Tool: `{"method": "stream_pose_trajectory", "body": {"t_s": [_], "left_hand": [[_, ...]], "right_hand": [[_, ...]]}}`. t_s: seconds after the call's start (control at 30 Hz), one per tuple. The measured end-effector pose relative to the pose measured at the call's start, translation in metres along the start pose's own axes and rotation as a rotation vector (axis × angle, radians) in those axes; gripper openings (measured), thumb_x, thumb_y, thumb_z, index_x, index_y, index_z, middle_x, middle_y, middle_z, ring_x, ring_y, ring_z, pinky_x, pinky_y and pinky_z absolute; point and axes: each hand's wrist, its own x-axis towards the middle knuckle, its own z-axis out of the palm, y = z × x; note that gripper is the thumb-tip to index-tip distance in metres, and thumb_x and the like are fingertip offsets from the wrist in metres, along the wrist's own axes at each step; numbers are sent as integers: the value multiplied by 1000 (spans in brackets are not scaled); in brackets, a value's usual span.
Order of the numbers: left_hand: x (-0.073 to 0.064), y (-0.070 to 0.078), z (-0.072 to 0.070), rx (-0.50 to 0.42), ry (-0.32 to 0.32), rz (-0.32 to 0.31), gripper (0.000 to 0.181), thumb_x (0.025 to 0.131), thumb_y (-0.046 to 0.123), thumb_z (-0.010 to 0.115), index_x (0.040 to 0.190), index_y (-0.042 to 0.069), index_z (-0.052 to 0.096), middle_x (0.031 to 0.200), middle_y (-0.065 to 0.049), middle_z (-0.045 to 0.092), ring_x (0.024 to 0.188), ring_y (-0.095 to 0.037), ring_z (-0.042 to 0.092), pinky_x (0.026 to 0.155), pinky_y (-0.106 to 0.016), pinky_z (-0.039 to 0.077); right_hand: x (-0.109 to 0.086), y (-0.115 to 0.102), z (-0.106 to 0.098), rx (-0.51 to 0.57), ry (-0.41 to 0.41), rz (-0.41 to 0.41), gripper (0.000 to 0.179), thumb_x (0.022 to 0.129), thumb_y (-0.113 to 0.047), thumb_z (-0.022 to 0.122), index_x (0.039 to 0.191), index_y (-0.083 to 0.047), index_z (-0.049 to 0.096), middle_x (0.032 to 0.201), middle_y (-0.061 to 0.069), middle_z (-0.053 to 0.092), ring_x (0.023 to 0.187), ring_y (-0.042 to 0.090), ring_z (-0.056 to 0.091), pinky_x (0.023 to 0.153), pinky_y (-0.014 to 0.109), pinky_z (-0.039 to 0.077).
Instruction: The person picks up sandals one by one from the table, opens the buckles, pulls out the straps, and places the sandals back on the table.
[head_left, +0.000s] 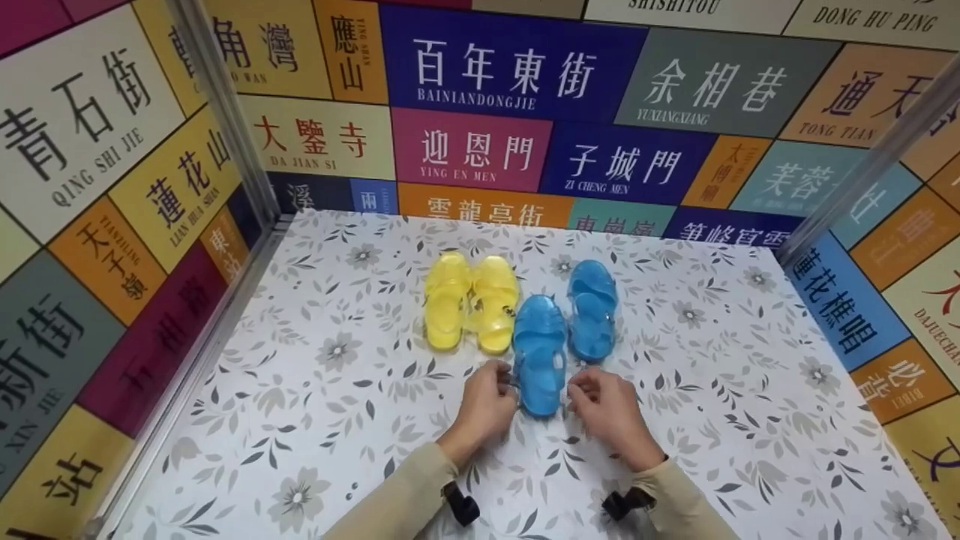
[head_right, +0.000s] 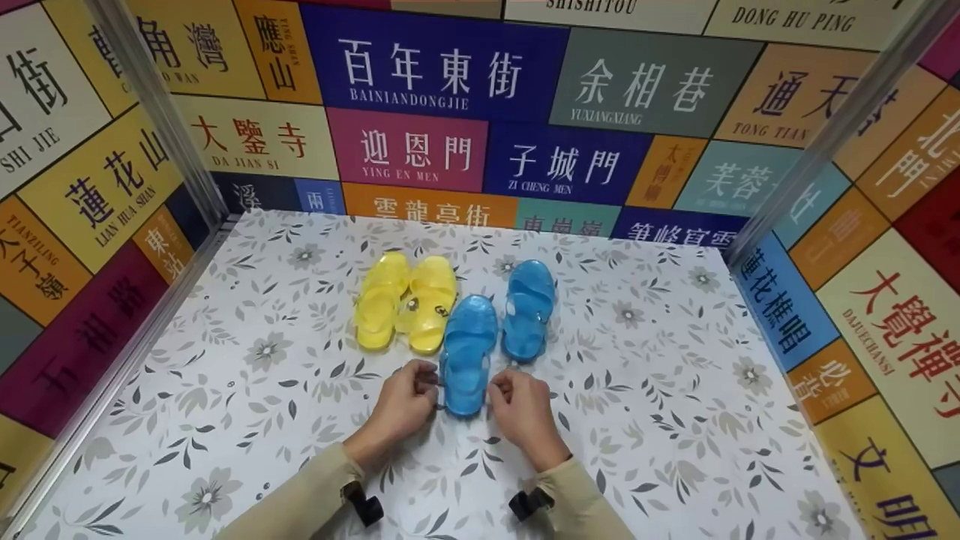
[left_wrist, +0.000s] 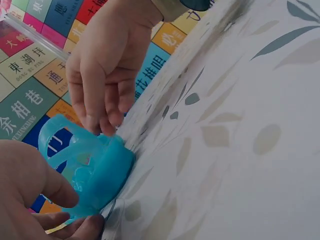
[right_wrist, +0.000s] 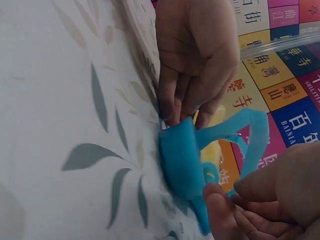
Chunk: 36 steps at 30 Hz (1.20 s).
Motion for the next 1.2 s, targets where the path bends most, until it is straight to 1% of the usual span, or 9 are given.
{"method": "stream_pose_trajectory", "body": {"t_s": [0.13, 0.2, 0.3, 0.4, 0.5, 0.6, 0.83, 1.0, 1.2], "left_hand": [[6, -1, -2, -25, -8, -5, 36, 96, 0, 64, 131, -6, 62, 122, -19, 68, 104, -25, 70, 91, -34, 59], [7, -3, -2, -42, -28, 1, 35, 100, 3, 64, 134, -3, 62, 126, -18, 68, 107, -24, 71, 93, -32, 59], [12, -6, -2, -32, -48, 52, 30, 101, 4, 65, 131, -2, 64, 125, -17, 70, 110, -25, 72, 93, -33, 60], [15, -9, -3, -23, -64, 70, 27, 101, 4, 66, 127, -1, 67, 122, -15, 72, 110, -26, 72, 94, -36, 60], [16, -11, -4, -26, -74, 60, 25, 101, 5, 66, 126, -1, 67, 121, -14, 72, 108, -25, 72, 94, -37, 59], [17, -12, -4, -40, -66, 64, 23, 101, 4, 66, 123, -1, 68, 117, -13, 72, 105, -23, 71, 92, -36, 60], [22, -12, -4, 6, -36, 119, 18, 99, 2, 67, 117, 2, 72, 106, -9, 72, 98, -19, 69, 86, -33, 58], [24, -13, -5, 28, -19, 138, 18, 98, 1, 68, 115, 3, 73, 105, -8, 72, 97, -19, 67, 85, -34, 57], [23, -18, -3, 14, 10, 153, 18, 97, 1, 70, 114, 3, 74, 100, -6, 72, 90, -16, 67, 80, -31, 57]], "right_hand": [[10, -8, -5, -36, 77, -108, 6, 99, -6, 70, 99, -2, 75, 83, 6, 75, 67, 14, 69, 60, 27, 55], [16, -11, -5, -73, 127, -210, 5, 98, -6, 72, 100, -3, 76, 85, 5, 75, 70, 14, 70, 62, 28, 57], [25, -15, -3, -106, 177, -382, 6, 97, -5, 74, 102, -3, 76, 91, 5, 75, 79, 17, 71, 66, 32, 60], [34, -18, 0, -131, 179, -516, 8, 96, -6, 76, 104, -4, 77, 99, 6, 75, 88, 20, 72, 73, 39, 61], [41, -23, 4, -163, 140, -594, 12, 96, -8, 77, 108, -5, 78, 105, 8, 76, 98, 24, 73, 83, 43, 61], [48, -26, 8, -192, 79, -629, 17, 96, -8, 76, 112, -5, 78, 112, 9, 76, 107, 27, 72, 91, 44, 60], [61, -35, 12, -252, -83, -619, 23, 100, -12, 73, 121, -4, 77, 121, 12, 76, 116, 30, 69, 102, 48, 55], [68, -40, 13, -321, -196, -620, 21, 101, -14, 71, 119, -7, 78, 117, 8, 78, 115, 29, 70, 102, 48, 55], [70, -40, 14, -358, -299, -623, 23, 94, -10, 79, 117, -12, 80, 113, 3, 79, 110, 23, 72, 99, 43, 57]]}}
